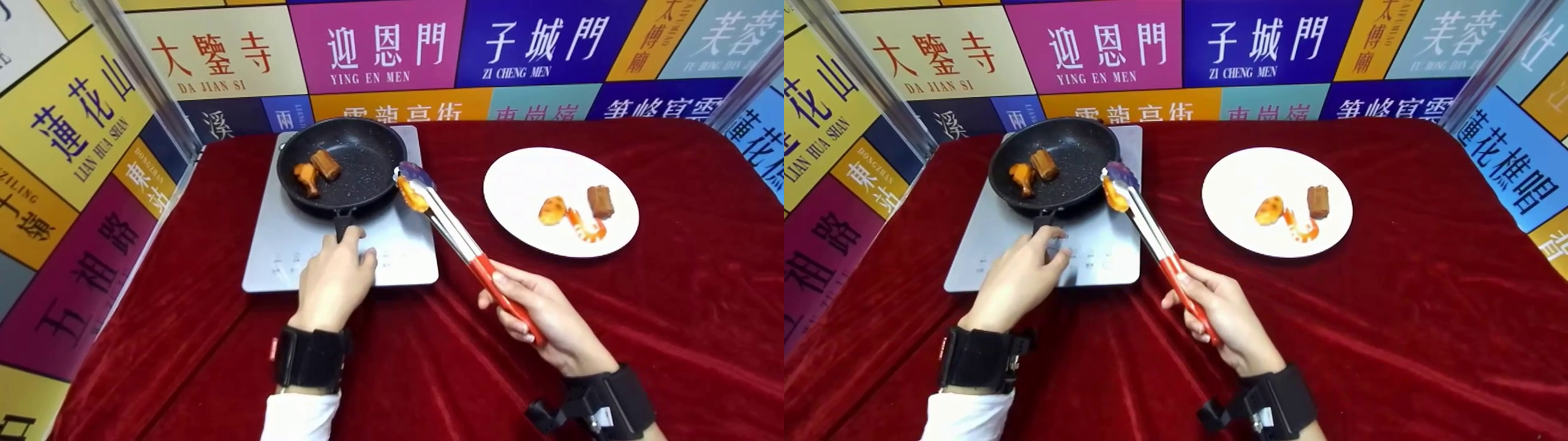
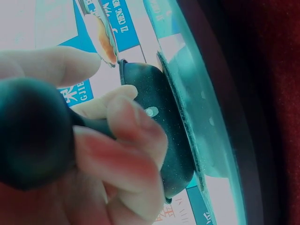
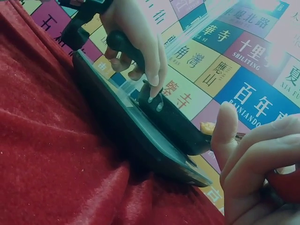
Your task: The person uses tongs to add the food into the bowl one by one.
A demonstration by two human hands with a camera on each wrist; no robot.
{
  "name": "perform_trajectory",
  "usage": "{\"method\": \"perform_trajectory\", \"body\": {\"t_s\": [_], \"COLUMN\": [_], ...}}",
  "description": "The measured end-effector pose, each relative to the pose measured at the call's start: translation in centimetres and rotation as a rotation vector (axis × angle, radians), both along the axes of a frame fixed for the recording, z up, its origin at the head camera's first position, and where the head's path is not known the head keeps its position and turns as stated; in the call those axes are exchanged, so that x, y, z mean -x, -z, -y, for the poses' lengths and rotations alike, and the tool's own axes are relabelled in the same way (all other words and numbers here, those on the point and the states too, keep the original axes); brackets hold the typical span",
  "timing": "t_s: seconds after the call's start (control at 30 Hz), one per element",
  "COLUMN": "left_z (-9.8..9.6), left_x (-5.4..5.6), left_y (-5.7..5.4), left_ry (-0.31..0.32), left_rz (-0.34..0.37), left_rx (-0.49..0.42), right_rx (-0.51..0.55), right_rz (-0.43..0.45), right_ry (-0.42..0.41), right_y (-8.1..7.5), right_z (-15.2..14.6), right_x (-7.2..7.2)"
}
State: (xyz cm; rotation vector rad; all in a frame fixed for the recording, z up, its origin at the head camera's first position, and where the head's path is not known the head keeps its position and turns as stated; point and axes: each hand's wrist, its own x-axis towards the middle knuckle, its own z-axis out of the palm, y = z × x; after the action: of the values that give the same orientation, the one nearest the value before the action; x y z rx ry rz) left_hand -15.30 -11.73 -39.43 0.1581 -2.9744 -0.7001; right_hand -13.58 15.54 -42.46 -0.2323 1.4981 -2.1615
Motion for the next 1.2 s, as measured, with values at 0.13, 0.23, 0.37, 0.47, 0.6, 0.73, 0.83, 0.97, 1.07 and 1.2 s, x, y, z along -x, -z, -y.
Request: {"method": "perform_trajectory", "body": {"t_s": [0.13, 0.23, 0.37, 0.47, 0.6, 0.73, 0.83, 0.97, 1.07, 1.2], "left_z": [0.1, 0.1, 0.1, 0.1, 0.1, 0.1, 0.1, 0.1, 0.1, 0.0], "left_x": [0.1, 0.1, 0.0, -0.1, -0.1, -0.1, -0.1, -0.2, -0.2, -0.2], "left_y": [-0.1, -0.2, -0.3, -0.2, -0.1, 0.0, 0.0, -0.2, -0.3, -0.3], "left_ry": [-0.001, 0.001, 0.003, 0.001, 0.004, 0.005, 0.004, 0.003, 0.007, 0.011], "left_rz": [0.005, -0.007, -0.025, -0.02, -0.009, -0.012, -0.009, 0.0, 0.001, 0.001], "left_rx": [-0.001, -0.003, -0.003, -0.006, -0.012, -0.011, -0.011, -0.013, -0.014, -0.019], "right_rx": [-0.047, -0.076, -0.1, -0.124, -0.158, -0.19, -0.203, -0.225, -0.25, -0.291], "right_rz": [0.014, 0.029, 0.037, 0.031, 0.01, -0.021, -0.045, -0.072, -0.091, -0.114], "right_ry": [0.023, 0.041, 0.049, 0.048, 0.044, 0.036, 0.023, 0.016, 0.014, 0.012], "right_y": [-0.1, -0.3, -0.5, -0.6, -0.9, -1.3, -1.5, -1.8, -2.0, -2.4], "right_z": [0.6, 1.0, 1.4, 1.7, 1.8, 2.1, 2.4, 3.0, 3.5, 4.0], "right_x": [0.1, 0.3, 0.7, 1.0, 1.4, 2.0, 2.5, 2.8, 3.2, 3.6]}}
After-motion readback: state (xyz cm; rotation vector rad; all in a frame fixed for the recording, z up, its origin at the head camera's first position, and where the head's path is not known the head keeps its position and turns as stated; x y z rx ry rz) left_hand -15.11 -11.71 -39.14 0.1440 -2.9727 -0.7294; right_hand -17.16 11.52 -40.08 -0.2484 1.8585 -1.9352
